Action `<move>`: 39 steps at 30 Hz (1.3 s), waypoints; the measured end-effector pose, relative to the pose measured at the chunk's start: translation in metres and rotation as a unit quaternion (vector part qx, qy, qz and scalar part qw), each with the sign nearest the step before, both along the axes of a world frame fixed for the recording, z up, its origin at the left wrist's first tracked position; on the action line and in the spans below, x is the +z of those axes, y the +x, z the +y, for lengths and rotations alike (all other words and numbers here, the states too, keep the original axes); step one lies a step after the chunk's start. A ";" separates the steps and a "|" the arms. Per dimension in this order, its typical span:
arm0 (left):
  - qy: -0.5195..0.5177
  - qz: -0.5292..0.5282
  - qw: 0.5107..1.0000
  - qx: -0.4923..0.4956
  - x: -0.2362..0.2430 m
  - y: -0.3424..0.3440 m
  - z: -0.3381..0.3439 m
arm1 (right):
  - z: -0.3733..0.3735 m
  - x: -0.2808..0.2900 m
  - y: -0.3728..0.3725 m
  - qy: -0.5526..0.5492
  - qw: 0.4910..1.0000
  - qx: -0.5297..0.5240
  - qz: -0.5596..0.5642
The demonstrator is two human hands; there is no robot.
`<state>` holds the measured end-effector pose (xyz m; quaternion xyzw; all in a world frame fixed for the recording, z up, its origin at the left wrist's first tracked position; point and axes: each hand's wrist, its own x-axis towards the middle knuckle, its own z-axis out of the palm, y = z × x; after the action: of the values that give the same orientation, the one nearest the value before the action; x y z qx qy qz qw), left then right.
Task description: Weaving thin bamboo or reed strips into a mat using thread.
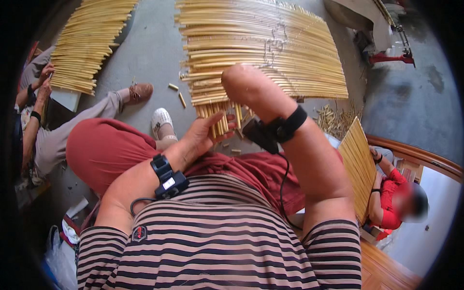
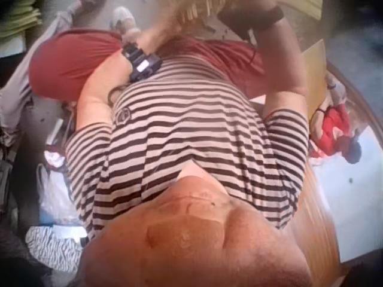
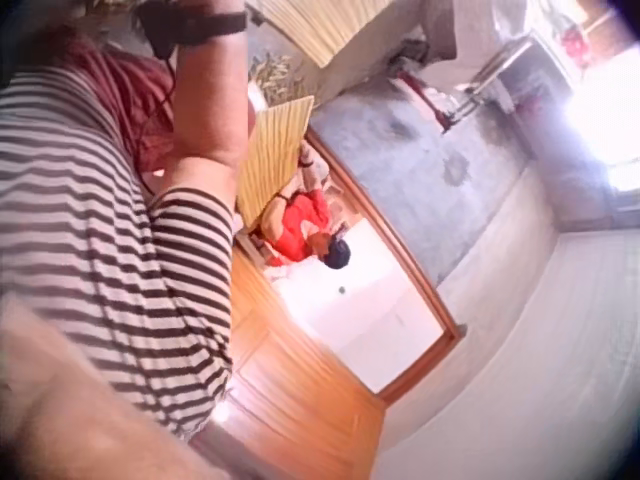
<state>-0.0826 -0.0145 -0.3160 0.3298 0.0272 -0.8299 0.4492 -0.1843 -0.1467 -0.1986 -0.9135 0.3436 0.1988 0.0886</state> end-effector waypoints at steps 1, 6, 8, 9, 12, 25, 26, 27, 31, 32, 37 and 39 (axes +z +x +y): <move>0.000 0.007 1.000 -0.016 0.002 0.000 -0.002 | -0.001 0.003 -0.006 -0.002 0.999 0.004 -0.050; -0.006 -0.013 0.999 -0.032 -0.008 0.004 -0.002 | 0.002 0.001 0.008 0.021 0.999 0.002 0.049; -0.027 -0.066 0.997 -0.008 0.000 0.011 -0.003 | 0.006 0.001 0.010 0.025 0.999 -0.015 0.013; -0.025 -0.066 0.997 -0.008 0.002 0.013 -0.005 | 0.007 0.001 0.010 0.028 0.999 -0.031 -0.024; -0.029 -0.104 0.993 0.046 0.000 0.016 -0.008 | 0.007 -0.003 0.015 0.025 0.995 -0.097 -0.012; -0.064 -0.125 0.989 0.053 0.005 0.023 -0.013 | -0.008 0.000 0.025 -0.039 0.998 0.049 0.003; -0.068 -0.131 0.988 0.048 0.005 0.023 -0.013 | -0.009 0.001 0.026 -0.049 0.996 0.070 0.009; -0.073 -0.138 0.987 0.042 0.005 0.023 -0.013 | -0.009 0.001 0.027 -0.057 0.994 0.089 0.015; -0.064 -0.139 0.987 0.053 0.004 0.020 -0.012 | -0.010 -0.003 0.025 -0.075 0.987 0.136 0.029; -0.061 -0.126 0.988 0.060 0.002 0.020 -0.012 | -0.009 -0.007 0.022 -0.160 0.966 0.203 0.016; -0.061 -0.083 0.991 0.087 -0.003 0.019 -0.011 | -0.014 -0.011 0.015 -0.338 0.870 0.358 -0.030; -0.063 -0.068 0.991 0.095 -0.005 0.018 -0.012 | -0.011 -0.016 0.016 -0.298 0.900 0.315 -0.045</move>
<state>-0.0648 -0.0262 -0.3208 0.3525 -0.0240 -0.7592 0.5466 -0.1686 -0.1574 -0.2144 -0.9658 0.0764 0.0638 -0.2395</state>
